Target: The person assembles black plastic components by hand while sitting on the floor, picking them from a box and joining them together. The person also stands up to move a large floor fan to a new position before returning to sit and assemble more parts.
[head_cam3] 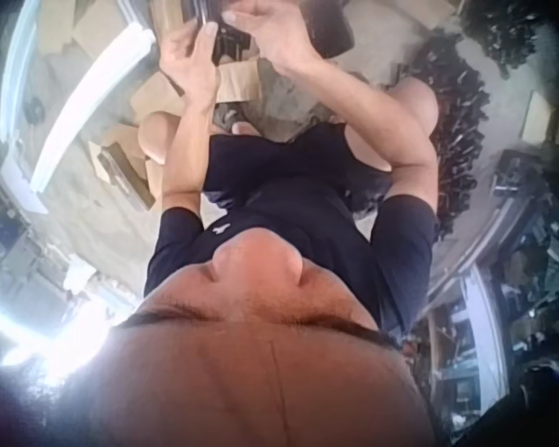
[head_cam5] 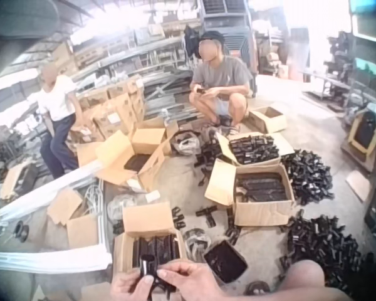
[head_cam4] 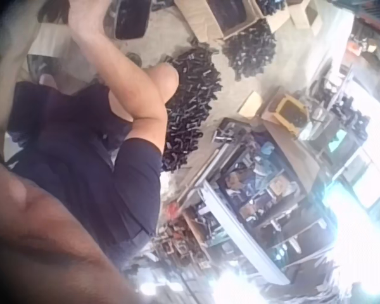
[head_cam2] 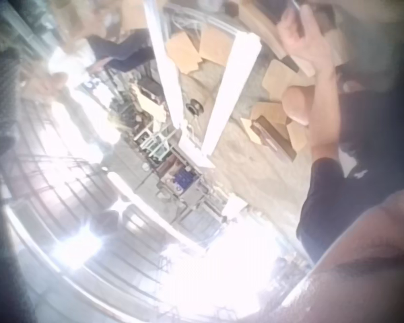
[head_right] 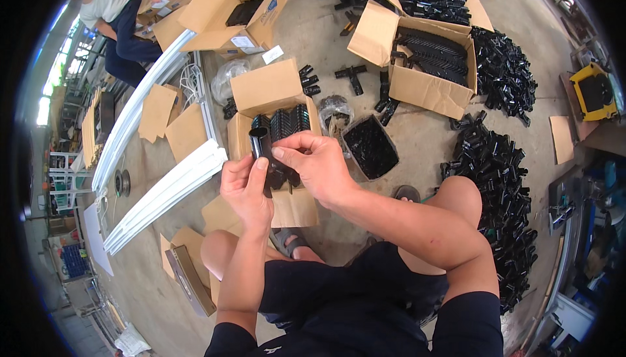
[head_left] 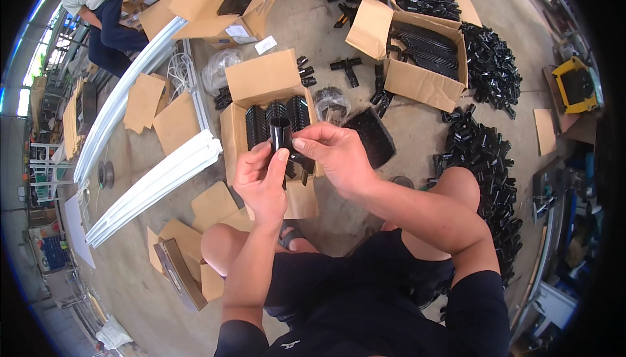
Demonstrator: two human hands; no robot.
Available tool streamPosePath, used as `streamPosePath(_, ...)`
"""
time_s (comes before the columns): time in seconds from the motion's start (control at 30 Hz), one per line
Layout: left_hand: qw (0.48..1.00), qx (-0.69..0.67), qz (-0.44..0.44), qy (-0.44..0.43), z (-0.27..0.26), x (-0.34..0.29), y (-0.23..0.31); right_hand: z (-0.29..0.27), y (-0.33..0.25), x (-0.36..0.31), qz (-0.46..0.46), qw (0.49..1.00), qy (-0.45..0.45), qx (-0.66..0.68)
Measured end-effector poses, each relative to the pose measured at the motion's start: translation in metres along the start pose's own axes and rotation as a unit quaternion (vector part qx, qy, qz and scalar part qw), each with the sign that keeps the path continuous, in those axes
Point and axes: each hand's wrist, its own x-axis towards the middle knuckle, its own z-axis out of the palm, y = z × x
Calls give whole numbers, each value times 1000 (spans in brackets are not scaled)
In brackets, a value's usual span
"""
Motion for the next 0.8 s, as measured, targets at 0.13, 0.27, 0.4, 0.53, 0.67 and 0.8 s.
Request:
streamPosePath(0.13, 1000, 0, 2, -2, 0, 0, 2, -3, -3, -1, -80, 993, -25, -83)
streamPosePath(0.27, 1000, 2, 18, -17, 2, 0, 5, -8, -10, 1, -192, 957, -33, -217)
streamPosePath(0.4, 999, -15, 18, -25, 1, -1, 8, -11, -20, 2, -225, 922, -60, -309)
streamPosePath(0.53, 999, -30, 11, -26, 1, -1, 11, -11, -25, 1, -287, 863, -63, -411)
streamPosePath(0.67, 999, -30, 15, -19, -4, -2, 11, -7, -26, 0, -274, 885, -91, -364)
streamPosePath(0.8, 999, -34, 8, -23, -1, -6, 12, -13, -20, 3, -195, 933, -118, -277)
